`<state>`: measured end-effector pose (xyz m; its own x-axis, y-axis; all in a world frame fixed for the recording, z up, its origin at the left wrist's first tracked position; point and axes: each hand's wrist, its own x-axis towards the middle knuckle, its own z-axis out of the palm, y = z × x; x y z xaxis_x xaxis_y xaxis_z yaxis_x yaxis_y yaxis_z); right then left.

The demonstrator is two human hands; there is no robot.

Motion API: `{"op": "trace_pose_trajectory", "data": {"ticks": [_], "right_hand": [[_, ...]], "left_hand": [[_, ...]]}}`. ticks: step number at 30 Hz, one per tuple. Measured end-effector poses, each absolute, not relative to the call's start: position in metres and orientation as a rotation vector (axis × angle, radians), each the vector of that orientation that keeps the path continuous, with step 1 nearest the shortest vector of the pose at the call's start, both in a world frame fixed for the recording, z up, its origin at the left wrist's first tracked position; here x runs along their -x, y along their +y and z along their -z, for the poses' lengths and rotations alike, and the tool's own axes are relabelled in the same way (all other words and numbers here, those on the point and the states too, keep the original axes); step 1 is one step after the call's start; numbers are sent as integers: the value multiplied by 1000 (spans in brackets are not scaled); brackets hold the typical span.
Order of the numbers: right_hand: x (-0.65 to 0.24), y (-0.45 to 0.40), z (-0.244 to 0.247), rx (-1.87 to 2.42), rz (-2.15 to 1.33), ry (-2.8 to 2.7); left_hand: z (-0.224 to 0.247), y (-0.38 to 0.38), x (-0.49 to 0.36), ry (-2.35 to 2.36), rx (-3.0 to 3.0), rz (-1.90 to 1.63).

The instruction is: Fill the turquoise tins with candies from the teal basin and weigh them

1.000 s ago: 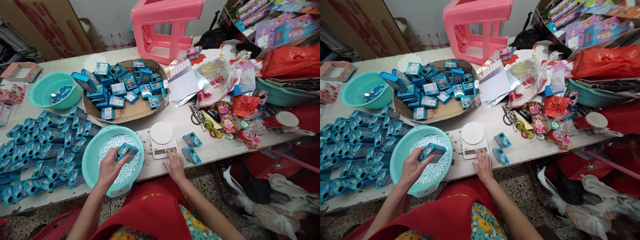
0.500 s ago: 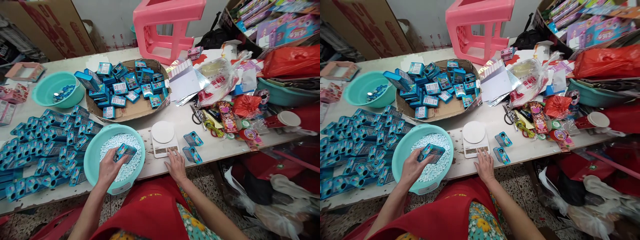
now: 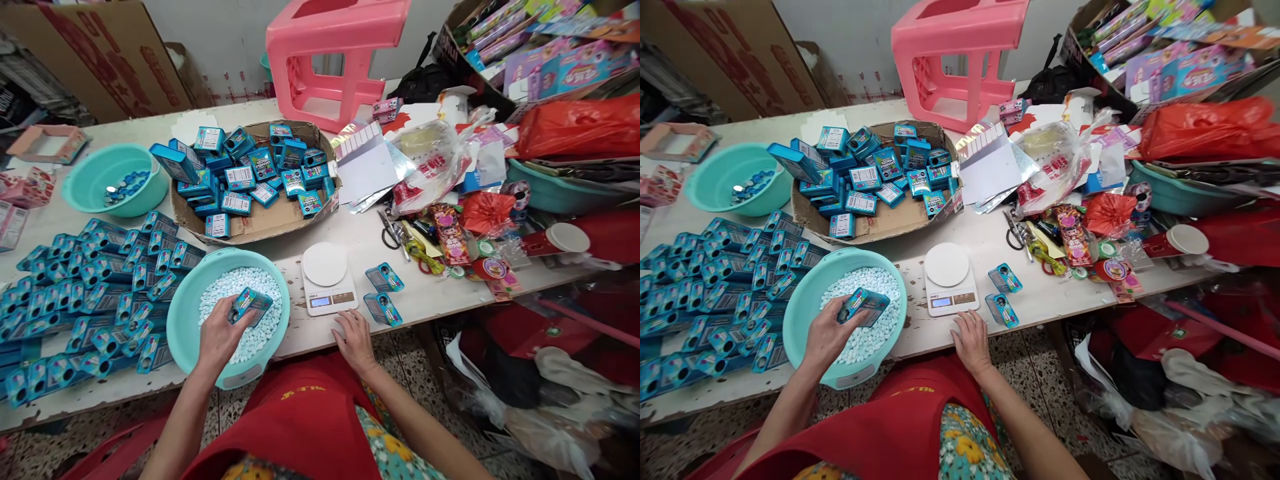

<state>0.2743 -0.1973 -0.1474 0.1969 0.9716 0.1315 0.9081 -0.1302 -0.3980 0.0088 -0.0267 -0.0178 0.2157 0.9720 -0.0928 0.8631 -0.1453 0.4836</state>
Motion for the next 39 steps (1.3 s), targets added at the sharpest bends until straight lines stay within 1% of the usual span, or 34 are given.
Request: {"op": "trace_pose_trajectory", "data": {"ticks": [9,13,17,20,23,25,28,31,33,36,39], "right_hand": [[-275,-188,144,2072,-270,-1682],[-266,-176,121,1886,-358,-1603],[-243,-153,74,1645,-609,-1432],[-223,-142,46,1470,-935,-1357],[-212,-141,35,1410,-1242,-1243],[-208,-145,34,1483,-1337,-1157],[-204,-145,35,1593,-1332,-1202],[-199,-136,34,1657,-1236,-1344],[-195,-128,33,1660,-1176,-1403],[-188,-117,32,1627,-1139,-1432],[-185,-114,31,1561,-1191,-1344]], "left_hand": [[18,-27,-7,1674,-2108,-341],[6,-30,-13,1452,-2264,-424],[-15,-41,-30,1006,-2385,-392],[-25,-50,-45,769,-2282,-279],[-24,-55,-50,759,-2067,-226],[-16,-57,-47,860,-1882,-239],[3,-60,-38,1025,-1513,-332],[19,-62,-34,1105,-1117,-539],[24,-62,-33,1120,-959,-651],[20,-61,-29,1104,-978,-664],[7,-60,-23,1043,-1250,-550]]}}
